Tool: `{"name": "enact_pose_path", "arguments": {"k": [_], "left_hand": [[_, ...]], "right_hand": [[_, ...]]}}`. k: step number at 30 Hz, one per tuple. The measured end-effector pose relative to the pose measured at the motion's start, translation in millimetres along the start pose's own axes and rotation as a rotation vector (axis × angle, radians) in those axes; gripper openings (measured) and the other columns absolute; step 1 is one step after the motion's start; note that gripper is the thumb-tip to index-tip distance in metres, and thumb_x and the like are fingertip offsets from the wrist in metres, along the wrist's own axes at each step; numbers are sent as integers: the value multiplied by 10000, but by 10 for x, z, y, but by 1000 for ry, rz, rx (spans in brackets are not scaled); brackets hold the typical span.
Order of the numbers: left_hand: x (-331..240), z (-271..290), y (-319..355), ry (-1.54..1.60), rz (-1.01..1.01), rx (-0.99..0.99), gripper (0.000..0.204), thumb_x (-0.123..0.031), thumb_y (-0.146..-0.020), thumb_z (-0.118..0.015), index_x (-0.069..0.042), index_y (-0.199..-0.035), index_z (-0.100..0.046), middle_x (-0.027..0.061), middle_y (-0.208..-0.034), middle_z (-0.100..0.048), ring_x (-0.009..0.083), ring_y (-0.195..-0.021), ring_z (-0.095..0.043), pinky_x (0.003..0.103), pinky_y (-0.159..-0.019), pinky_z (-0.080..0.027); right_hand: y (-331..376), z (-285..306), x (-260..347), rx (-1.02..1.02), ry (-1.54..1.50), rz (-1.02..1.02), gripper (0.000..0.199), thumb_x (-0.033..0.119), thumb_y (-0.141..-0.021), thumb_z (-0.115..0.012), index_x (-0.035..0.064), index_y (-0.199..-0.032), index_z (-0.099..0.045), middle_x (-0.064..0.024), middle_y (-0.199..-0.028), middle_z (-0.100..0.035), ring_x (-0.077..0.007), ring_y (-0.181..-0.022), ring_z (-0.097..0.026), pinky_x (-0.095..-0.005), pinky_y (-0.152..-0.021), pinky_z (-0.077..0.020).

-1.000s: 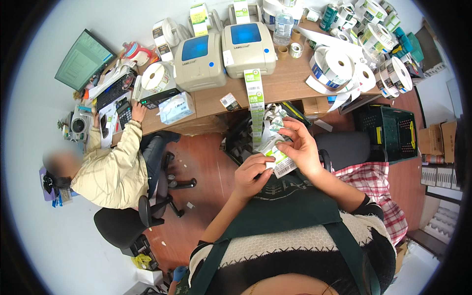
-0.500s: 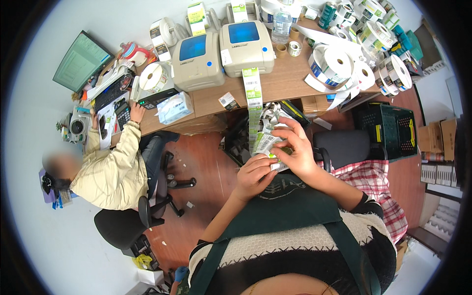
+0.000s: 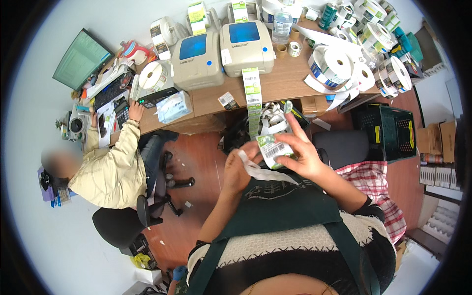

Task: The person cuts sheets of stickers with scissors, peels individual labels from a roll, and handles printed label strips.

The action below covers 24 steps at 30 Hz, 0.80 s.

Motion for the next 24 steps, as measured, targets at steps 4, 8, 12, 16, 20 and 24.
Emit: {"name": "enact_pose_path", "arguments": {"k": [4, 8, 12, 16, 20, 24], "left_hand": [[-82, -62, -128, 208, 47, -44, 197, -208, -913, -397, -56, -830, -490, 237, -1274, -379, 364, -1192, -361, 478, -987, -297], [-87, -125, -70, -121, -53, 24, 138, -92, -900, -363, -14, -876, -475, 270, -1269, -377, 324, -1146, -421, 424, -986, -304], [-51, -217, 20, -551, -101, 201, 107, -47, -862, -402, 12, -824, -483, 240, -1200, -468, 242, -1076, -472, 353, -930, -341], [-34, -272, 56, -704, -63, 163, 137, -86, -852, -450, 6, -756, -482, 203, -1127, -540, 177, -992, -501, 295, -866, -363], [19, -84, 133, -696, -4, 35, 114, -78, -844, -475, -7, -755, -487, 158, -1080, -576, 111, -872, -512, 250, -788, -387], [-13, 192, 77, -805, 35, -171, 67, -60, -823, -532, -3, -790, -523, 25, -865, -571, 46, -741, -463, 184, -660, -370]], "right_hand": [[88, -69, 68, 141, 42, 47, 492, 14, -662, -685, 45, -1128, -527, -223, -1394, -175, -296, -1233, -347, -349, -950, -341], [62, 69, -68, -202, -323, -91, 542, -65, -643, -666, 20, -1140, -468, -143, -1352, -246, -132, -1002, -501, -306, -896, -402], [-78, 75, -66, -306, -370, -107, 453, -118, -703, -591, 14, -1120, -475, -105, -1300, -306, -42, -807, -535, -248, -827, -434], [-123, 57, -153, -322, -399, -150, 421, -120, -727, -568, 15, -1114, -476, -96, -1264, -349, -41, -782, -541, -222, -777, -444], [-241, 248, -606, -433, -376, -341, 349, -12, -780, -565, 21, -1115, -471, -13, -972, -541, -45, -745, -504, -193, -696, -399], [-448, 371, -1141, -576, -482, -456, 209, 143, -835, -551, 106, -1036, -510, 62, -847, -518, -16, -707, -449, -160, -624, -340]]}}
Point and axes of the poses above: each hand's wrist, its own y-axis away from the middle knuckle, its own z-axis out of the back of the hand, x = y × z, the point moved 6 cm from there along -y, towards the middle knuckle
